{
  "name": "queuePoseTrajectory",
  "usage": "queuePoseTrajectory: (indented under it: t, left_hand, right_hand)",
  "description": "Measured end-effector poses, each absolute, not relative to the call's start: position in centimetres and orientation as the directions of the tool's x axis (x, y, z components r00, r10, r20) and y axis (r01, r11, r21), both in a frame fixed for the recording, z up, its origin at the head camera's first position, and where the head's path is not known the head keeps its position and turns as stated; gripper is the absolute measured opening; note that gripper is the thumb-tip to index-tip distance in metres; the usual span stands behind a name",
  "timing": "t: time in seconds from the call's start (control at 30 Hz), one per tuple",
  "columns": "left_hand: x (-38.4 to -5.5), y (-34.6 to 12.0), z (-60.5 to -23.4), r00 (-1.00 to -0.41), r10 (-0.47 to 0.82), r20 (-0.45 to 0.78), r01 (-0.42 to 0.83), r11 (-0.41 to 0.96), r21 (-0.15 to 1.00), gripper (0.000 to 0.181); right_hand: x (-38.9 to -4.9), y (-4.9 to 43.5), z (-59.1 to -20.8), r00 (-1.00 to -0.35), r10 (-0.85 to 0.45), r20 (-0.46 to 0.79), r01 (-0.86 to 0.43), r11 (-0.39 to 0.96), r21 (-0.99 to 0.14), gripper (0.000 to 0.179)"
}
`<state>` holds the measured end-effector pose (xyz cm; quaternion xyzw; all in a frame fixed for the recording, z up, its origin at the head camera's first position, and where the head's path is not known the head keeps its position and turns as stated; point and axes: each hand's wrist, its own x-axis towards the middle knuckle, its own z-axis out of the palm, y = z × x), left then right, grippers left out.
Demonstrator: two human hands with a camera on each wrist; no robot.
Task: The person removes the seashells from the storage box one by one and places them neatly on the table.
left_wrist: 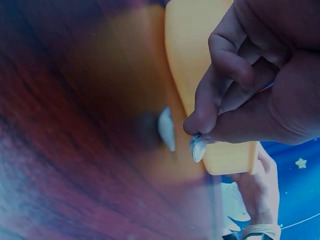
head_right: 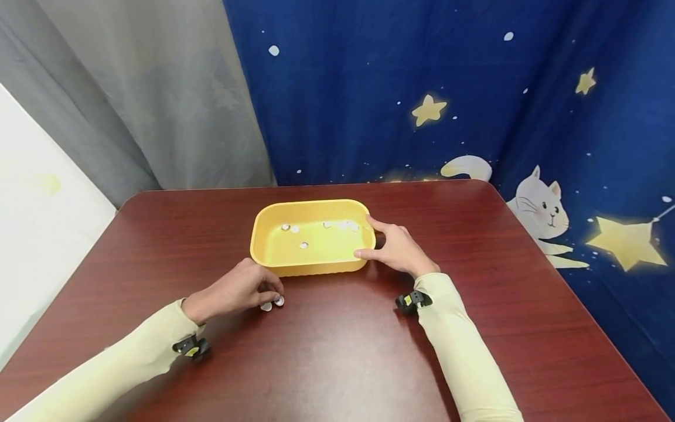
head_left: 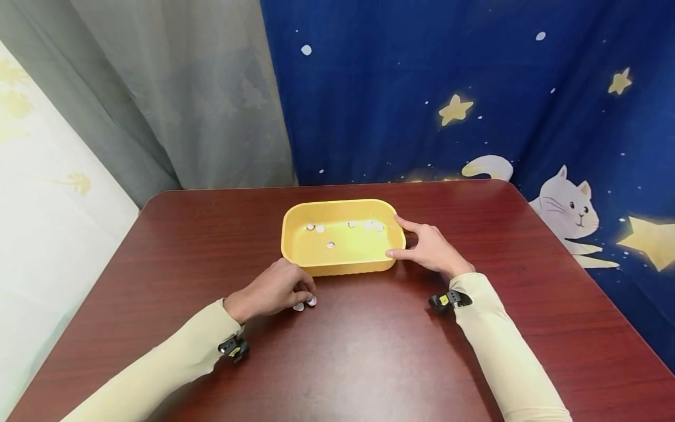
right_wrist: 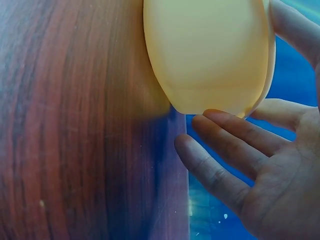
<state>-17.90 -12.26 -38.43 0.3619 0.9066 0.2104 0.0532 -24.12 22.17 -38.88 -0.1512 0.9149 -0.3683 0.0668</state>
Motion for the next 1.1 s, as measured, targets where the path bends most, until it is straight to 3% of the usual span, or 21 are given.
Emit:
queuePoseTrajectory:
  t: [0.6,0.8,1.0,1.1]
  left_hand:
    - [-18.1,-12.3,-38.9,-0.731,0.676,0.097,0.661,0.665,0.347,0.009]
    - [-18.5,-11.9,-36.8,-0.736,0.668,0.110,0.638,0.630,0.443,0.004]
    - [-20.5,-11.0,-33.8,-0.794,0.603,0.082,0.541,0.637,0.549,0.005]
    - [-22.3,-10.4,-32.7,-0.815,0.576,0.070,0.514,0.660,0.548,0.004]
  right_hand:
    - [-24.2,22.2,-38.7,-0.945,-0.326,-0.008,-0.234,0.694,-0.680,0.099]
    - [-24.2,22.2,-38.6,-0.947,-0.322,-0.013,-0.225,0.687,-0.691,0.098]
    - [-24.2,22.1,-38.7,-0.947,-0.321,-0.009,-0.228,0.690,-0.687,0.099]
    - [-24.2,22.2,-38.8,-0.949,-0.315,-0.010,-0.222,0.691,-0.687,0.099]
